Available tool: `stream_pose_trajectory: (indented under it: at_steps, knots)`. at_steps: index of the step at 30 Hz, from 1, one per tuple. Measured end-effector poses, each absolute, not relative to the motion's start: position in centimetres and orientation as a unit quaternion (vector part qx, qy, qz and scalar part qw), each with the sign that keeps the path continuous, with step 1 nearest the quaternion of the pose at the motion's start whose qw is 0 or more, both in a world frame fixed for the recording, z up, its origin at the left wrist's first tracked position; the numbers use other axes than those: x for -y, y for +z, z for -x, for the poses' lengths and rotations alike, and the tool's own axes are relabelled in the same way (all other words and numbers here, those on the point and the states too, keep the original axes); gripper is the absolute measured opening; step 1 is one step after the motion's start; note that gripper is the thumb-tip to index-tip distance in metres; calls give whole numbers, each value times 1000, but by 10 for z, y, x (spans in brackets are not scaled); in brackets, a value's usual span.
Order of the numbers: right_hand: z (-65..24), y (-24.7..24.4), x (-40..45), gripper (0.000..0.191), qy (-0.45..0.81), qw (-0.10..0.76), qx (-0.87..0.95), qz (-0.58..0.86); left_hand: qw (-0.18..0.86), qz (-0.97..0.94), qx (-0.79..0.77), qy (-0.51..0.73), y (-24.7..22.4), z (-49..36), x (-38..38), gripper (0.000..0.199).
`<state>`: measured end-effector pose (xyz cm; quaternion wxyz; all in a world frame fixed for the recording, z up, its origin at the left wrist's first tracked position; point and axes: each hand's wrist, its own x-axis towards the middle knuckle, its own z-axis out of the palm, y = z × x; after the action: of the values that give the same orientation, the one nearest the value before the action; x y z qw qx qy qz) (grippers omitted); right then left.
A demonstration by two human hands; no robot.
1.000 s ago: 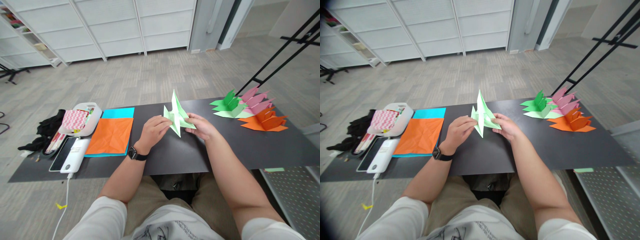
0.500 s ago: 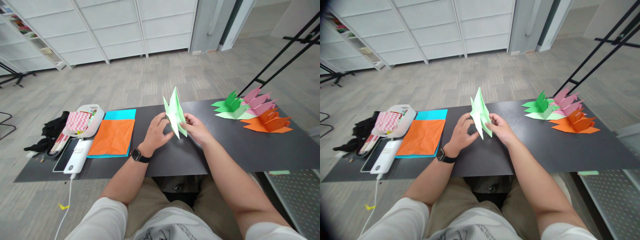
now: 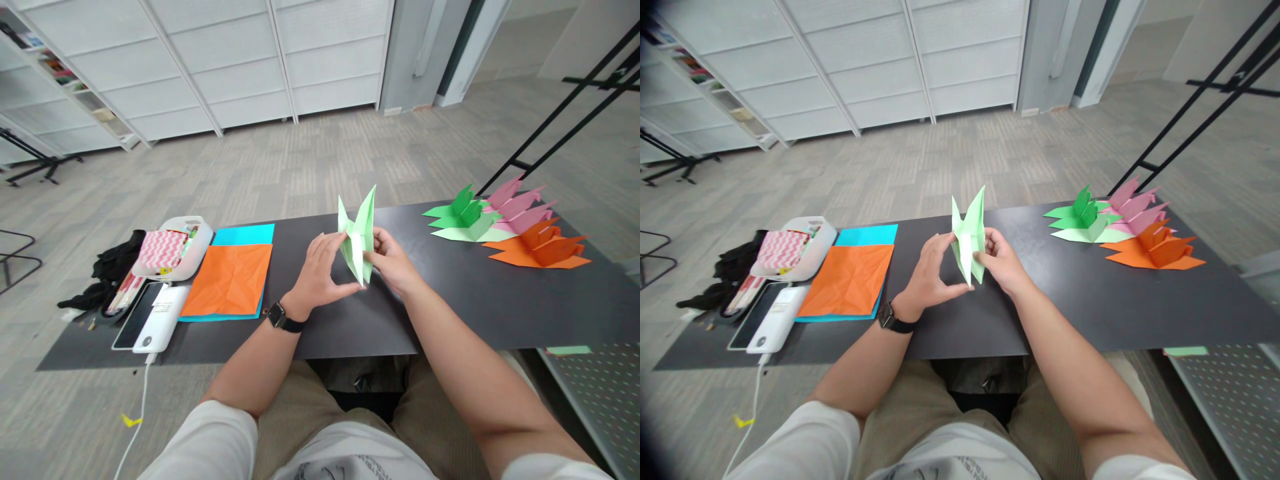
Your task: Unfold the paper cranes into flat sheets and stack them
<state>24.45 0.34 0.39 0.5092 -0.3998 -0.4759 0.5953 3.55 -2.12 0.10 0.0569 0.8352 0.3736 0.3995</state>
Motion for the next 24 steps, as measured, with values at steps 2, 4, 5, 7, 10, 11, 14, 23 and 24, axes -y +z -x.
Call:
stream_pose_trajectory:
  at_steps: [2,4,5,7,10,11,14,23,24]
  knots:
    - [-244,4,-3,43,568,520,485,415,98,-829,-360,417,1,-36,23,104]
    - [-245,2,-3,39,541,522,502,427,142,-795,-375,455,1,-38,24,84]
    - [-245,0,-3,38,528,520,514,432,156,-770,-394,477,0,-40,24,71]
    - [-245,-3,-1,36,497,509,543,445,169,-714,-443,515,0,-45,24,45]
    - [-244,-6,2,28,423,493,594,474,168,-669,-491,532,0,-49,23,19]
    - [-244,-5,3,25,397,490,609,481,158,-667,-499,530,0,-49,22,16]
    - [-243,-4,5,23,350,483,638,487,84,-689,-505,513,2,-46,22,13]
    - [-251,-5,0,16,273,485,672,488,247,-652,-493,520,0,-39,14,17]
    - [-253,-5,-1,16,247,476,687,490,285,-640,-490,519,-1,-39,12,18]
